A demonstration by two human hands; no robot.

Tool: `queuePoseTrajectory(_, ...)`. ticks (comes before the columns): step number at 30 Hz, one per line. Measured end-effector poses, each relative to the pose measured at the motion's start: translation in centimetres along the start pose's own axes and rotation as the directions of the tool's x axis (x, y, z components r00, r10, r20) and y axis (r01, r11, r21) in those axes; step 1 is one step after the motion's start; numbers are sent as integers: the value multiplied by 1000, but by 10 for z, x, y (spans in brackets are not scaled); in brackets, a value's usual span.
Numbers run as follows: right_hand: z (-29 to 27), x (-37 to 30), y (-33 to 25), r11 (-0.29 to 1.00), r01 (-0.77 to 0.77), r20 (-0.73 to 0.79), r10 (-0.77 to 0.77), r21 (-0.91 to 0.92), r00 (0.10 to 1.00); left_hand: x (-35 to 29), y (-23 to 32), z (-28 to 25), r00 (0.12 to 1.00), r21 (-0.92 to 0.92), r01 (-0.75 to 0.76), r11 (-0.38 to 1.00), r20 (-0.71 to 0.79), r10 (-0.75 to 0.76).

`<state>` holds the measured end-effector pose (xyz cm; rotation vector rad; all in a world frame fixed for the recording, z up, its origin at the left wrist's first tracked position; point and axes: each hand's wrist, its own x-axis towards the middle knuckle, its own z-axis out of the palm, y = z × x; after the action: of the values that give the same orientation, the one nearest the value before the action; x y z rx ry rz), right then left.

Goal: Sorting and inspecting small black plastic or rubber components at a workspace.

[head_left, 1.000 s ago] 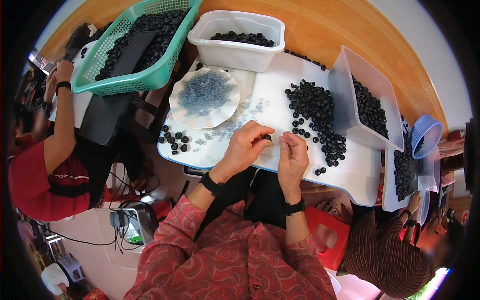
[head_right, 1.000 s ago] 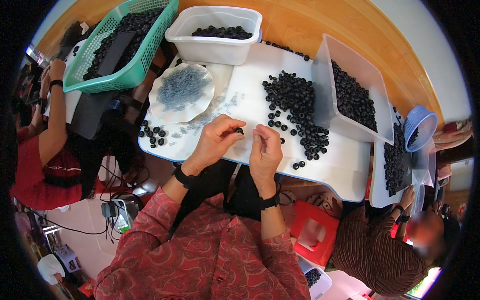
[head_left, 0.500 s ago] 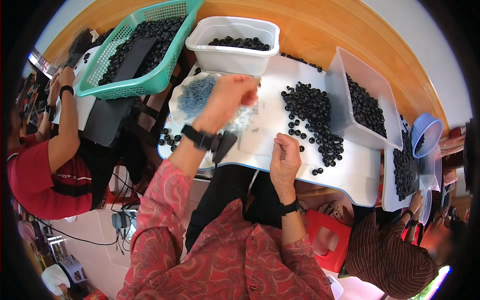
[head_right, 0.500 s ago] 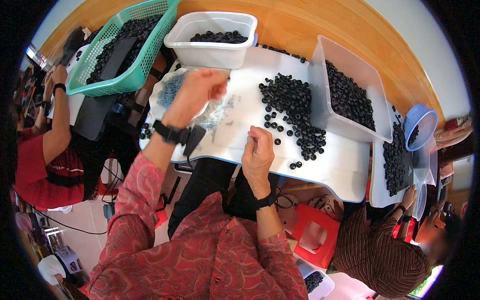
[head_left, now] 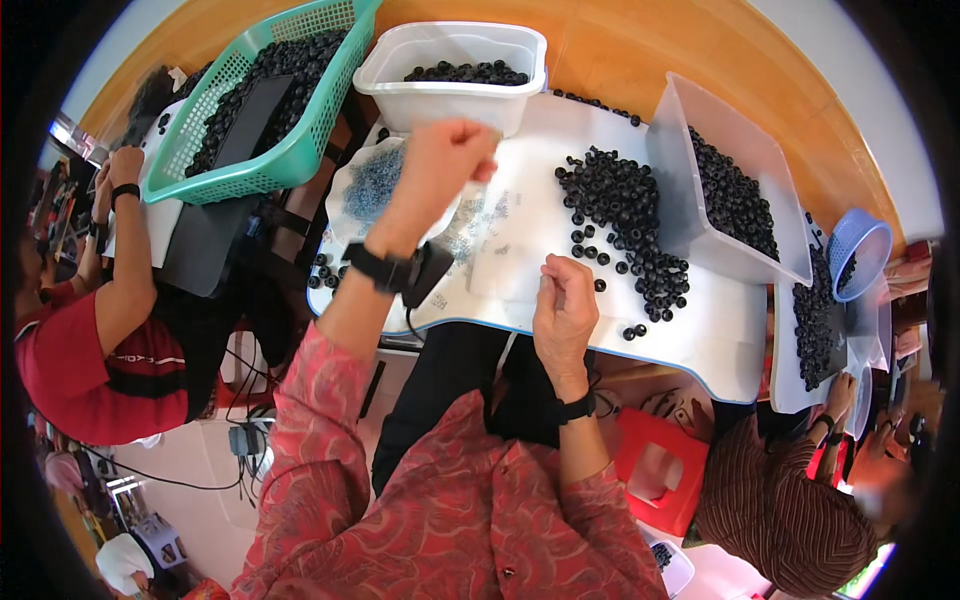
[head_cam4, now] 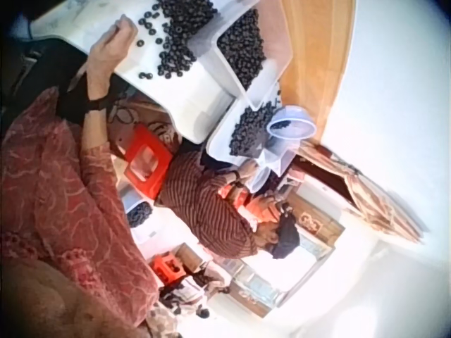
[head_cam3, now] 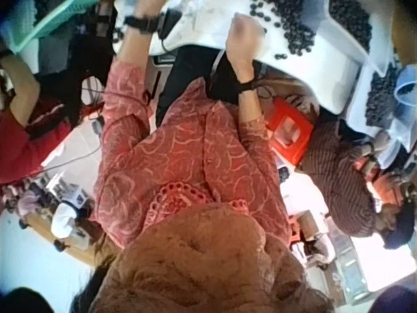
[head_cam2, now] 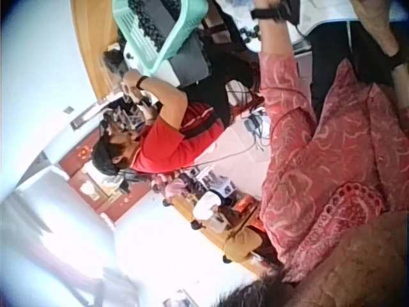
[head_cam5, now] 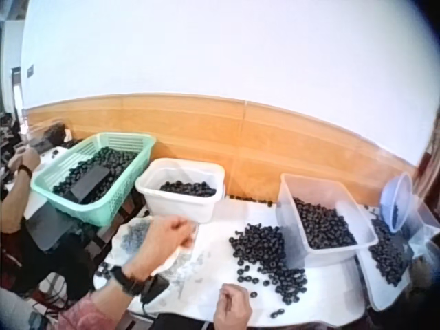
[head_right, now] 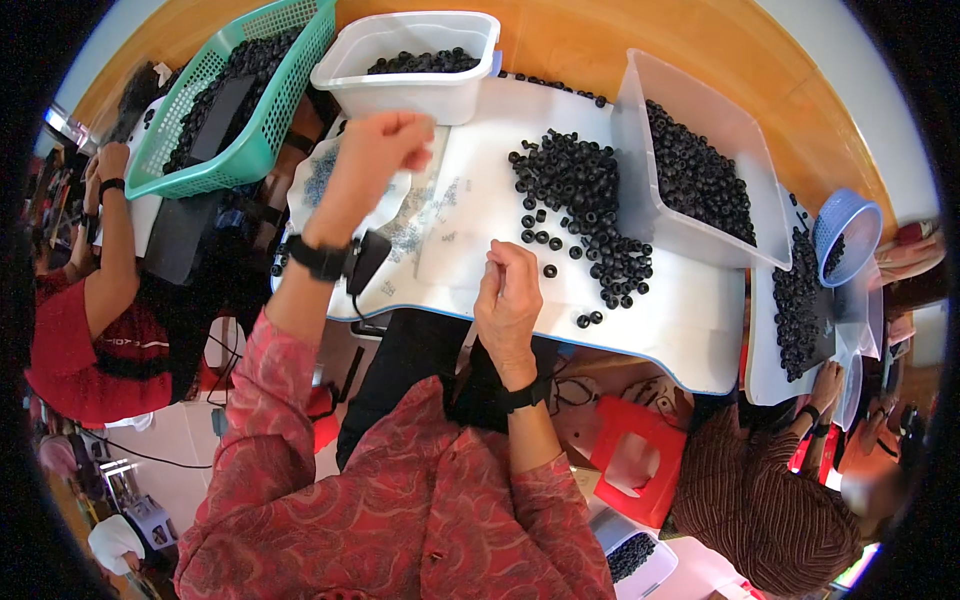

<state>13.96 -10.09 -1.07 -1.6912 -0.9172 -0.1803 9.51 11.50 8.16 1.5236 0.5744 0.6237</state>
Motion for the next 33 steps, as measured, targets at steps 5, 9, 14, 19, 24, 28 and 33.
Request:
queuePoseTrajectory(5, 1, -2, 0, 1000, -9, 15, 9, -4, 1000, -62, -43, 1, 982, 490, -161, 857, -4, 186)
queuePoseTrajectory(9, 1, -3, 3, 1000, -11, 11, 11, 0, 1000, -80, -70, 6, 949, 633, -262, 729, 31, 314)
queuePoseTrajectory(14, 3, -4, 1, 1000, 28, -10, -28, 8, 1000, -83, -71, 13, 953, 708, -260, 657, 79, 292)
queuePoseTrajectory(19, -1, -6, -4, 996, 90, 21, -90, -2, 996, -79, -74, 15, 963, 683, -232, 693, 59, 264)
queuePoseTrajectory(24, -2, -7, -7, 995, 104, 40, -105, 8, 994, -79, -82, 16, 952, 717, -240, 654, 41, 303)
queuePoseTrajectory(28, -2, -8, -6, 994, 108, 42, -109, 17, 993, -79, -79, 20, 953, 753, -242, 612, 67, 295)
queuePoseTrajectory(33, -4, -9, -6, 993, 119, 51, -119, 13, 992, -83, -76, 22, 948, 794, -251, 553, 86, 307)
